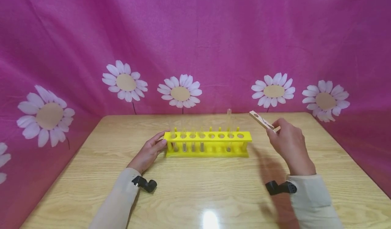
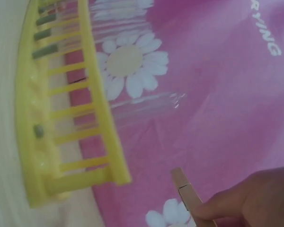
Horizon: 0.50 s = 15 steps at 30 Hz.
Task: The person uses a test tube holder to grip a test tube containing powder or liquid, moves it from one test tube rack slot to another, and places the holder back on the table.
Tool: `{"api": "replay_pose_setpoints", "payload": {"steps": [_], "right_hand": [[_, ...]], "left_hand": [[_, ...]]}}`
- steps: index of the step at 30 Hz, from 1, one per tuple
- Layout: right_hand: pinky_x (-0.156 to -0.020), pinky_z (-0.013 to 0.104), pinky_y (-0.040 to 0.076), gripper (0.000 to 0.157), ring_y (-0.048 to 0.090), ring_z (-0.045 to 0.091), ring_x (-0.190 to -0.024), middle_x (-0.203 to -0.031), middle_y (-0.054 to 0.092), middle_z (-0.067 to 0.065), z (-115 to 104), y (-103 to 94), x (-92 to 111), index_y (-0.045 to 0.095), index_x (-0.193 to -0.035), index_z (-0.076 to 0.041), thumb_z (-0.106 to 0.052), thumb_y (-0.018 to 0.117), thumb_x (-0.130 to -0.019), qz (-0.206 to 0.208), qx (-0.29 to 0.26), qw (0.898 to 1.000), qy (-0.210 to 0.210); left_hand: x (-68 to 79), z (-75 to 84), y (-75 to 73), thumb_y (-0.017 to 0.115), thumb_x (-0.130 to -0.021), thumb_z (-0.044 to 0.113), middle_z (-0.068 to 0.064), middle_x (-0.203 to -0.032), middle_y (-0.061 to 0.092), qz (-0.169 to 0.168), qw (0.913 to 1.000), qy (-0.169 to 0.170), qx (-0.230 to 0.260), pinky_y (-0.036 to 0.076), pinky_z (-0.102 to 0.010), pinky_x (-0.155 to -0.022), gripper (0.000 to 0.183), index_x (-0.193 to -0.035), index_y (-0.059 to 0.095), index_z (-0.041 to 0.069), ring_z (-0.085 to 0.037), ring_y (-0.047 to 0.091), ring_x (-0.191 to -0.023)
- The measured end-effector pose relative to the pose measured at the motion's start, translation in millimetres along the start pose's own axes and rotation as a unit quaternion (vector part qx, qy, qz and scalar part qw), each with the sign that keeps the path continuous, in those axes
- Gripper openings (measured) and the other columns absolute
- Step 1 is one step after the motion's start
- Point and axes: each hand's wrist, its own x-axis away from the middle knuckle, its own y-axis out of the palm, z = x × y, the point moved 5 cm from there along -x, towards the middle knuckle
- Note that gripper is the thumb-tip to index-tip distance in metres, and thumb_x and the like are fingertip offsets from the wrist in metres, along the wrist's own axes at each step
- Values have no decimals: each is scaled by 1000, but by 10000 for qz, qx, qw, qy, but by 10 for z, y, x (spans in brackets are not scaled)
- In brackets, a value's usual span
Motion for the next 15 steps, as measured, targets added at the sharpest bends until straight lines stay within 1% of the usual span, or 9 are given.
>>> {"api": "replay_pose_setpoints", "payload": {"steps": [4,6,11,15], "right_hand": [[-54,35,36,26,49,31,-69,-75,60,16,93,60,-30,63,-104,4,-17,63,-89,-49,165,9998,-32],[-53,34,35,27,48,30,-68,-74,59,14,143,102,-43,64,-105,4,-18,63,-89,-165,239,9996,33],[-53,34,35,29,48,27,-64,-72,58,11,247,204,-51,63,-109,1,-21,62,-91,-648,449,9964,306],[-54,35,37,30,49,28,-65,-76,60,13,289,272,-38,63,-110,1,-22,63,-90,-1050,583,9915,491]], "left_hand": [[-7,-3,-6,56,-99,32,-17,-145,42,27,10000,-1,-16,26,-45,-114,57,-149,35,14,-32,44,-130],[-8,-8,-9,56,-98,33,-16,-146,42,37,10000,-17,-54,26,-45,-114,58,-149,36,15,-31,44,-130],[2,-15,-6,57,-98,34,-15,-146,41,13,10000,-56,-51,24,-45,-115,59,-149,35,15,-31,44,-130],[21,-6,-10,56,-98,33,-17,-146,42,24,10000,-54,-3,24,-46,-115,59,-149,35,14,-33,43,-130]]}}
